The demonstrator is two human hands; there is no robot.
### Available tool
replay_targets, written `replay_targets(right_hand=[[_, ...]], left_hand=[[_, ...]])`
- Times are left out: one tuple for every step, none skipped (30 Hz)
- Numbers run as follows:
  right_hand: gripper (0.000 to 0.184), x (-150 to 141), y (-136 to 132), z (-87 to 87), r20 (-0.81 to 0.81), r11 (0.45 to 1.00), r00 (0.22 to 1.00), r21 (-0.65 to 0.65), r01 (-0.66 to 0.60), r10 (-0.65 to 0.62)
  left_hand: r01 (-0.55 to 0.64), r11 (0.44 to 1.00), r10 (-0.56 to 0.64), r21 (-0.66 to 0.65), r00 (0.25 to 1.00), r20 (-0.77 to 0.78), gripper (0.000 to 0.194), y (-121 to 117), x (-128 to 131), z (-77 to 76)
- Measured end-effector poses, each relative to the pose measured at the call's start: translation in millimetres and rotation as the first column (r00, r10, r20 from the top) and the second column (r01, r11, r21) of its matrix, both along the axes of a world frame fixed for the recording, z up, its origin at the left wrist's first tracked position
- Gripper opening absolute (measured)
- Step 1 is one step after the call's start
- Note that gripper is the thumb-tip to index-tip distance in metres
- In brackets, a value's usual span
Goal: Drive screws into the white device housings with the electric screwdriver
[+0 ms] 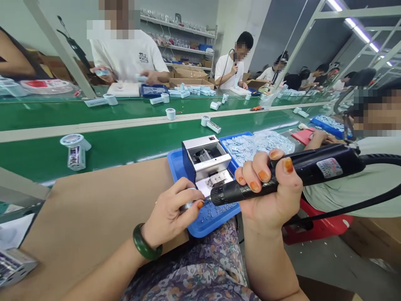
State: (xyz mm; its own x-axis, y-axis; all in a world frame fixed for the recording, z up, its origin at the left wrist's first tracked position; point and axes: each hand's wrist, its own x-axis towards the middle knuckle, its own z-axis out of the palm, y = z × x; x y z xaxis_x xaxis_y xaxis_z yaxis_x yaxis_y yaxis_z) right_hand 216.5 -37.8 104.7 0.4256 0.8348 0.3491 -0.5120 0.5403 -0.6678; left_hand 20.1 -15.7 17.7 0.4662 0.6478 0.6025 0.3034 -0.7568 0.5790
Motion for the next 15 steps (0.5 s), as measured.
replay_targets(right_hand=[[0.03,3,-1,-1.2,-0.005,1.0,1.0,0.002,0.001,-0.001],[0.029,7,-3,-1.9,-0.017,1.0,1.0,0.01,0.007,-0.007],[0.029,12,-5,-2.1,-0.035,1.0,0.999,0.022,0.019,-0.018],[0.028,17,-6,-1.8,-0.058,0.999,0.998,0.036,0.034,-0.032],[0.028,22,-8,-1.3,-0.081,0.998,0.996,0.048,0.047,-0.043],[0.028,27,-9,-0.7,-0.1,0.997,0.994,0.058,0.058,-0.052],[0.028,30,-10,-0.3,-0.112,0.996,0.992,0.063,0.065,-0.058],[0.027,32,-11,-0.3,-0.116,0.996,0.991,0.064,0.069,-0.061],[0.027,33,-12,-0.8,-0.115,0.996,0.991,0.064,0.07,-0.063],[0.028,32,-13,-1.8,-0.107,0.996,0.992,0.061,0.068,-0.061],[0.028,31,-13,-3.2,-0.098,0.996,0.993,0.059,0.064,-0.058],[0.028,29,-13,-4.7,-0.089,0.997,0.995,0.057,0.057,-0.052],[0.028,27,-13,-6.2,-0.079,0.997,0.996,0.056,0.045,-0.04],[0.027,26,-13,-7.4,-0.069,0.998,0.997,0.056,0.035,-0.031],[0.027,26,-13,-8.1,-0.061,0.998,0.998,0.056,0.026,-0.023]], left_hand=[[-0.013,1.0,0.013,0.01,1.0,-0.013,0.019,0,3,1.2],[-0.021,1.0,0.022,0.023,0.999,-0.027,0.019,1,5,1.0],[-0.024,0.999,0.026,0.034,0.999,-0.043,0.019,2,6,-0.3],[-0.024,0.999,0.026,0.041,0.998,-0.058,0.018,3,6,-2.4],[-0.023,0.999,0.026,0.047,0.998,-0.065,0.017,4,6,-4.5],[-0.024,0.998,0.027,0.053,0.998,-0.063,0.016,5,5,-6.4],[-0.024,0.998,0.028,0.061,0.998,-0.056,0.014,5,5,-7.4],[-0.028,0.997,0.032,0.072,0.998,-0.049,0.012,4,6,-7.4],[-0.032,0.996,0.036,0.085,0.998,-0.051,0.012,3,7,-6.3],[-0.038,0.994,0.044,0.102,0.997,-0.064,0.014,2,10,-4.4],[-0.045,0.992,0.056,0.121,0.995,-0.088,0.014,1,14,-2.1],[-0.051,0.99,0.067,0.135,0.99,-0.121,0.013,0,17,0.3],[-0.051,0.988,0.074,0.145,0.985,-0.154,0.013,-1,21,2.2],[-0.047,0.987,0.075,0.154,0.98,-0.183,0.017,-2,24,3.2],[-0.042,0.986,0.076,0.161,0.974,-0.212,0.022,-1,26,3.0]])
